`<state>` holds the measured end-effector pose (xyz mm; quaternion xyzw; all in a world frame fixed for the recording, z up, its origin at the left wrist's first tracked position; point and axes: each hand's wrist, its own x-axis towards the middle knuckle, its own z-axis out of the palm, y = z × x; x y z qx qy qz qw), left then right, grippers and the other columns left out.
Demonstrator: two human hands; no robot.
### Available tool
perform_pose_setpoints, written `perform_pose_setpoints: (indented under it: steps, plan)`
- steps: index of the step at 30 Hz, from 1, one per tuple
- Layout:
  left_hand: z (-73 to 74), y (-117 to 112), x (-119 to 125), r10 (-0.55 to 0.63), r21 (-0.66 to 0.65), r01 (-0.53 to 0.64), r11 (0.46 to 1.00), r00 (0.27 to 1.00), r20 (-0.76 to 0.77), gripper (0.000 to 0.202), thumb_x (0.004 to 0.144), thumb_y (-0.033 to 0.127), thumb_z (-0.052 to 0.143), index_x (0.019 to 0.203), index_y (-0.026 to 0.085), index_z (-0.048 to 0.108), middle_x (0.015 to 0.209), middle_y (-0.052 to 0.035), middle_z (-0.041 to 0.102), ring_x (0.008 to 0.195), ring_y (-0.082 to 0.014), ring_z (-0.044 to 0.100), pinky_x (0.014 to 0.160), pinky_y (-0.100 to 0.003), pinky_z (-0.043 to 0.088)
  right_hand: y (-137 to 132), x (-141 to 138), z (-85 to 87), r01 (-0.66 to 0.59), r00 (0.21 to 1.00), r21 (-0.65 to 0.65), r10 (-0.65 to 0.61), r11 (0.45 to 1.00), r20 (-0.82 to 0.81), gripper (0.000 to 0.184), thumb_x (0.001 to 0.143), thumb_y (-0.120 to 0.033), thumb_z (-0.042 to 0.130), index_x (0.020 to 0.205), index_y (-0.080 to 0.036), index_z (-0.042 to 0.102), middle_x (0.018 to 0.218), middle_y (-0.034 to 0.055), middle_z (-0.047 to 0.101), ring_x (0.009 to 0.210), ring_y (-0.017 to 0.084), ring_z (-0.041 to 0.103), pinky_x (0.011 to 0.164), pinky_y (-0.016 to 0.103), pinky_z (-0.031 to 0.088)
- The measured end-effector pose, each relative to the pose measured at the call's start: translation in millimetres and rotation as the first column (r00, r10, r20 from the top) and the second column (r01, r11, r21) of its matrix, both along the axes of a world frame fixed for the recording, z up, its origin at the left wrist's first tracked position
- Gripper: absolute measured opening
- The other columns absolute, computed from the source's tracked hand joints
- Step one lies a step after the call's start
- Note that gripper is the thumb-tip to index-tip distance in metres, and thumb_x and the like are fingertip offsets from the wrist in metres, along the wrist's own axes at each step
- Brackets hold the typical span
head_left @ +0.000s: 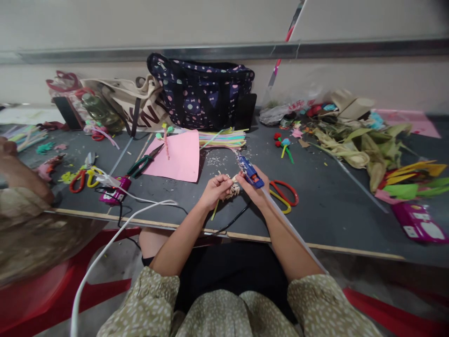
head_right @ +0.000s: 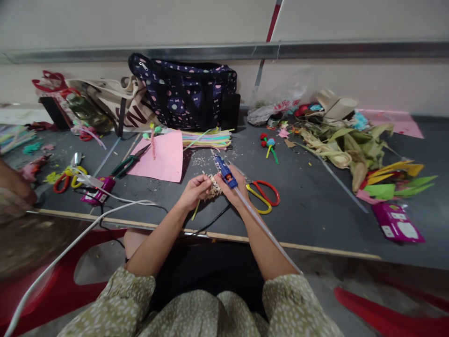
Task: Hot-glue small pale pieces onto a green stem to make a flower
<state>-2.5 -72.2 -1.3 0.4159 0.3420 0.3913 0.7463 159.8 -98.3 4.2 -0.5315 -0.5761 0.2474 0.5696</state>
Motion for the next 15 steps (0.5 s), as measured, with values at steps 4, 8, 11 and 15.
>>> perform_pose_setpoints:
  steps: [4, 8, 11, 15]
  plan:
    - [-1.1, 0.9, -0.5, 0.002, -0.014, -0.002, 1.0, 1.0, 0.009, 0.046, 0.066, 0.048, 0.085, 0.073, 0.015, 0.055, 0.051, 0.007, 0.045, 0.037, 0.0003, 0.026, 0.04, -0.016, 0.011, -0.6, 0.7, 0.3, -0.001, 1.0, -0.003, 0.001, 1.0, 0.019, 0.016, 0.082, -0.036, 0.07, 0.083, -0.022, 0.063, 0.078, -0.0018, 0.065, 0.072, 0.015, 0.059, 0.07, 0.029, 0.049]
    - [-2.1, 1.6, -0.9, -0.019, -0.023, 0.02, 1.0, 0.999, 0.038, 0.045, 0.067, 0.047, 0.084, 0.072, 0.015, 0.053, 0.048, 0.01, 0.035, 0.038, 0.0006, 0.02, 0.04, -0.016, 0.009, -1.2, 0.3, 0.7, 0.008, 1.0, 0.002, -0.009, 1.0, 0.028, 0.017, 0.083, -0.038, 0.068, 0.084, -0.022, 0.063, 0.08, -0.0011, 0.065, 0.072, 0.015, 0.059, 0.069, 0.029, 0.049]
    - [-2.3, 1.8, -1.4, -0.018, -0.024, 0.019, 1.0, 0.999, 0.046, 0.044, 0.069, 0.047, 0.084, 0.071, 0.016, 0.052, 0.048, 0.0109, 0.031, 0.038, 0.0002, 0.018, 0.04, -0.016, 0.009, -1.5, -0.1, 1.0, 0.013, 1.0, 0.002, -0.013, 1.0, 0.022, 0.017, 0.083, -0.038, 0.068, 0.084, -0.022, 0.063, 0.079, -0.001, 0.065, 0.071, 0.015, 0.058, 0.069, 0.028, 0.049]
    - [-2.8, 1.8, -2.2, -0.018, -0.017, 0.018, 1.0, 0.999, 0.031, 0.042, 0.07, 0.046, 0.083, 0.072, 0.015, 0.054, 0.048, 0.0107, 0.031, 0.039, 0.0001, 0.017, 0.041, -0.017, 0.009, -1.7, 0.6, 1.4, -0.01, 0.999, 0.001, 0.01, 1.0, 0.03, 0.016, 0.083, -0.037, 0.067, 0.085, -0.022, 0.063, 0.08, -0.0006, 0.065, 0.071, 0.015, 0.059, 0.07, 0.029, 0.049]
